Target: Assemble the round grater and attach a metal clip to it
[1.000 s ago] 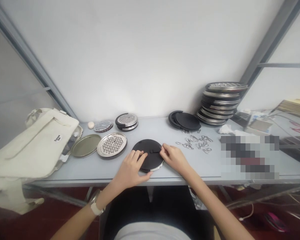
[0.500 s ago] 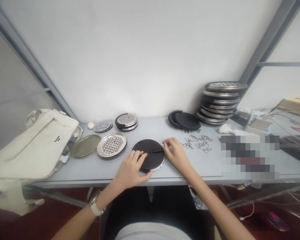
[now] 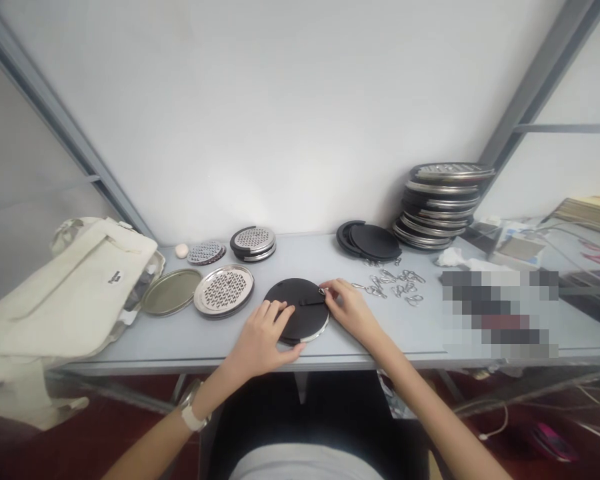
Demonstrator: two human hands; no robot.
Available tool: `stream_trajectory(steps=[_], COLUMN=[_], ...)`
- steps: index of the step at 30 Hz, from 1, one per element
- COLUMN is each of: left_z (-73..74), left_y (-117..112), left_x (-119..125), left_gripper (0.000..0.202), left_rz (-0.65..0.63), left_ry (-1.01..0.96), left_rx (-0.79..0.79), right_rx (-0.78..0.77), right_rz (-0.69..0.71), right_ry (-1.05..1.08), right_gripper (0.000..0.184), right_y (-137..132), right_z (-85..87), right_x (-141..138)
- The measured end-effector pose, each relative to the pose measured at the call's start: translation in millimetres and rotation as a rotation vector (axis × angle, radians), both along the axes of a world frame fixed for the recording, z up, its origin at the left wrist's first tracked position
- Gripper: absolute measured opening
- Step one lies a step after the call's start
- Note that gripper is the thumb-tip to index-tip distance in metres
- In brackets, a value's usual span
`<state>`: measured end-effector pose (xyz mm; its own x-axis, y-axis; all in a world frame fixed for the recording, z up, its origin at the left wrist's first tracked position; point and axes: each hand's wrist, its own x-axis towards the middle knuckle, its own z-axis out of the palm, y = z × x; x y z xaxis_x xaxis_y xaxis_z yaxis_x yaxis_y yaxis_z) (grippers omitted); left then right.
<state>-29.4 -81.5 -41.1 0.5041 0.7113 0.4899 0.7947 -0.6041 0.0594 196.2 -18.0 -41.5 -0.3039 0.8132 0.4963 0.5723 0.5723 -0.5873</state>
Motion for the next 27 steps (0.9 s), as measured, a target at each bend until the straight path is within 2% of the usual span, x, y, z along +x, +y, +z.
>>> stream_trajectory(steps=[9,15,27], left_z=[0.9,0.5,1.2], left_y=[0.5,1.0,-0.3], left_x=[-0.2,-0.1,-0.2], left_gripper=[0.055,0.055,0.056], left_rz=[-0.003,0.0,0.001], left_ry=[0.002,0.012,0.016], left_rx=[-0.013,-0.016,-0.032], right_rx=[-0.083,-0.14,-0.23], right_rz=[0.008,0.031,0.056], right_ry=[-0.008,-0.047,0.021], right_gripper=[0.009,0.012,0.011], right_y=[-4.4,-7.5,-3.6], right_z=[1.4,4.5,0.0], right_x=[-2.3,-2.6,1.1])
